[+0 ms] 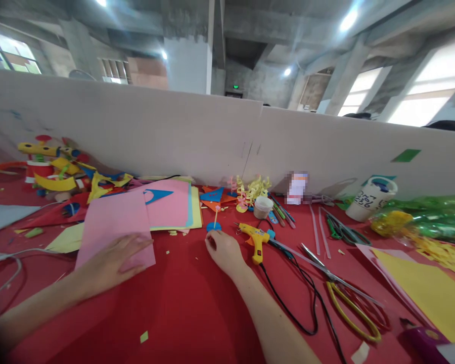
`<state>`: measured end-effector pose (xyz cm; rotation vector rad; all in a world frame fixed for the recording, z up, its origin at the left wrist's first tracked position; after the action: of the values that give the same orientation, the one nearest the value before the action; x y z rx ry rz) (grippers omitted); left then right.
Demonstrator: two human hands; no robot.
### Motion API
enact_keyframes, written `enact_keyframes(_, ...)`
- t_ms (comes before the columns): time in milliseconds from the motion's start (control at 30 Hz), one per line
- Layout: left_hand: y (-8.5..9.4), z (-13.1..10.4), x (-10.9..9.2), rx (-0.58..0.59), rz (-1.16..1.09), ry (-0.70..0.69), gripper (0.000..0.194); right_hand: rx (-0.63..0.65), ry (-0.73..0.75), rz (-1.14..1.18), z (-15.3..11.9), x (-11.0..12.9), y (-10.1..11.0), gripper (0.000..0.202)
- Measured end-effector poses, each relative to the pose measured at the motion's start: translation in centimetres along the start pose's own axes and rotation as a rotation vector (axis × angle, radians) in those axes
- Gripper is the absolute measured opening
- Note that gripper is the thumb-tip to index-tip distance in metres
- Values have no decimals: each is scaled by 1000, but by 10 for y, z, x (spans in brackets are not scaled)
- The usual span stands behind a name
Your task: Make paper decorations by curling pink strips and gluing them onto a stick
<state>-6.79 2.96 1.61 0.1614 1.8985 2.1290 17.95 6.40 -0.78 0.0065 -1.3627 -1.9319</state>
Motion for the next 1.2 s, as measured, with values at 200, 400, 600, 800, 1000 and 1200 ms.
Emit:
enact_keyframes(200, -28, -51, -46, 190, -66, 62, 65, 134, 27, 210, 2, 31, -11, 12)
enact_keyframes(400, -16, -66, -112, 371, -294, 51, 70, 291, 243, 236, -16, 79, -18, 23)
enact_keyframes(600, -3, -63, -114, 418, -363, -171, 73, 330, 225, 57, -43, 57, 0, 29)
enact_keyframes(800, -13, -63, -96, 385, -303, -351, 71, 133, 82, 123, -53, 43, 28, 6)
enact_keyframes(1000, -16, -38, -84, 271, -255, -303, 45, 319, 154, 248, -73, 59, 15, 28)
enact_keyframes(1200, -13, -40, -96, 219, -319, -296, 56, 284, 155, 213, -78, 53, 13, 13)
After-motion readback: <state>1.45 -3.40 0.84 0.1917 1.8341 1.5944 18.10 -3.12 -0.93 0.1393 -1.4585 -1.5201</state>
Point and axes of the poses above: each hand's wrist, its own z-axis towards the middle knuckle, its own y-axis out of the back of the hand, x = y × z, the point moved 7 cm from there along z, towards the middle knuckle, and after that the axes turned 10 degrees about y, right-handed, at the moved point
